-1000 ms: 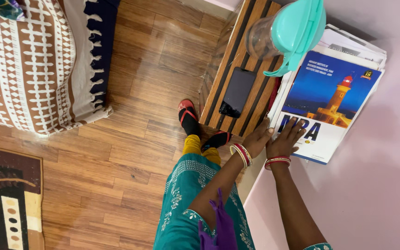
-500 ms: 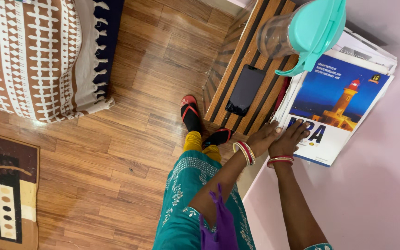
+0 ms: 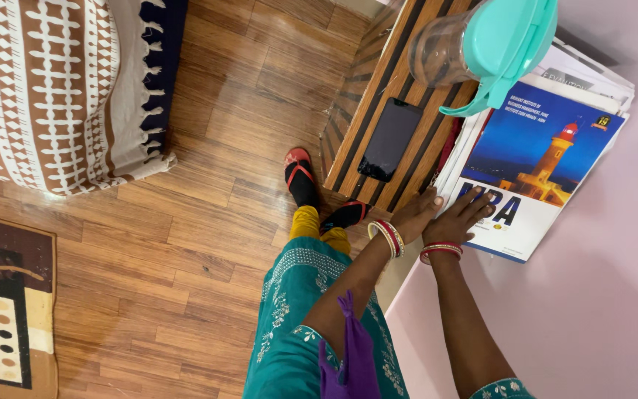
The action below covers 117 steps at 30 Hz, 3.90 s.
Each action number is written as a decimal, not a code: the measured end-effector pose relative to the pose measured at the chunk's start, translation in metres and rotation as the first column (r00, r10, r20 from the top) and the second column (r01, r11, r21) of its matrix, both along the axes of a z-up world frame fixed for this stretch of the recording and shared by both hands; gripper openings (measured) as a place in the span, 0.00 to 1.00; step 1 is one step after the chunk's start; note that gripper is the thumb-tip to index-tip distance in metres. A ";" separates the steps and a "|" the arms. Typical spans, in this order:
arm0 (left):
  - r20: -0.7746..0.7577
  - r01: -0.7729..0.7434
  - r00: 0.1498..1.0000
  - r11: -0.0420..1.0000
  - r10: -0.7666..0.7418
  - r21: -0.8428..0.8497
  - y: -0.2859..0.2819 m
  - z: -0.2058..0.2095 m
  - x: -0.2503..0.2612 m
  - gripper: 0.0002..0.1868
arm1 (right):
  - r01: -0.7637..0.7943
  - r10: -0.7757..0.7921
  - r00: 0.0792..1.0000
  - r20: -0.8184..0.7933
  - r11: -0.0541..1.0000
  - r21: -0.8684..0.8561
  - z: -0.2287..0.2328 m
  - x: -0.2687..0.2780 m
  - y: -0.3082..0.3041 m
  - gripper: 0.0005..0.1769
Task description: The person organizes items on a table, smooths and arranges a large patterned bedspread, and positions pillows.
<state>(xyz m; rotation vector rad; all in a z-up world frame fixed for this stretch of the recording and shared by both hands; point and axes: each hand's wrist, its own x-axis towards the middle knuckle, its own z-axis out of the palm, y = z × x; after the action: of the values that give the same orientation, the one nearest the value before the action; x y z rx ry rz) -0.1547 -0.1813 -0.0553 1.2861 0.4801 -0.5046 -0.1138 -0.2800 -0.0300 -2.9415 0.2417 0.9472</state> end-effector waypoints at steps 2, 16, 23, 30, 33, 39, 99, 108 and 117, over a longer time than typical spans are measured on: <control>0.035 0.018 0.999 0.999 -0.020 0.044 -0.005 0.001 -0.003 0.54 | -0.019 0.019 1.000 0.000 0.999 -0.035 -0.006 -0.003 -0.007 0.57; 0.021 -0.005 1.000 0.999 0.004 0.053 0.003 0.015 0.001 0.57 | -0.024 0.024 1.000 -0.017 1.000 0.018 0.015 0.004 -0.006 0.60; 0.018 0.012 1.000 1.000 -0.012 0.000 0.003 0.021 -0.003 0.53 | -0.277 0.177 0.908 0.380 0.934 0.228 0.008 0.000 -0.043 0.49; 0.034 0.028 0.999 0.998 -0.030 0.047 0.007 0.012 0.002 0.50 | 0.028 -0.089 0.971 0.223 0.964 0.263 0.053 0.012 -0.028 0.28; 0.028 0.038 0.999 0.999 -0.039 0.034 0.005 0.012 -0.001 0.49 | -0.123 0.038 0.933 0.359 0.968 0.218 0.057 0.009 -0.020 0.26; 0.005 -0.042 0.999 0.998 0.042 -0.037 0.011 0.017 -0.002 0.47 | -0.227 0.173 0.883 0.437 0.971 0.073 0.029 -0.007 0.000 0.27; -0.132 -0.479 0.878 0.838 0.461 -0.262 -0.053 -0.073 -0.004 0.13 | -0.166 0.051 0.940 0.336 0.931 0.325 0.049 -0.022 -0.024 0.34; -0.020 -0.286 0.955 0.941 0.295 0.179 -0.016 -0.001 0.016 0.17 | -0.090 -0.113 0.913 0.392 0.882 0.463 0.044 -0.031 -0.062 0.25; 0.003 -0.050 0.999 0.960 0.051 0.276 -0.011 0.052 0.028 0.22 | -0.038 -0.150 0.907 0.395 0.903 0.429 0.076 -0.034 -0.032 0.26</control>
<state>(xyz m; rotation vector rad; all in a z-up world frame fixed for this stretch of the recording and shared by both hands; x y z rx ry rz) -0.1268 -0.1920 -0.0034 1.5362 0.6010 -0.4062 -0.1476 -0.3123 0.0458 -2.6130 0.0839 0.2825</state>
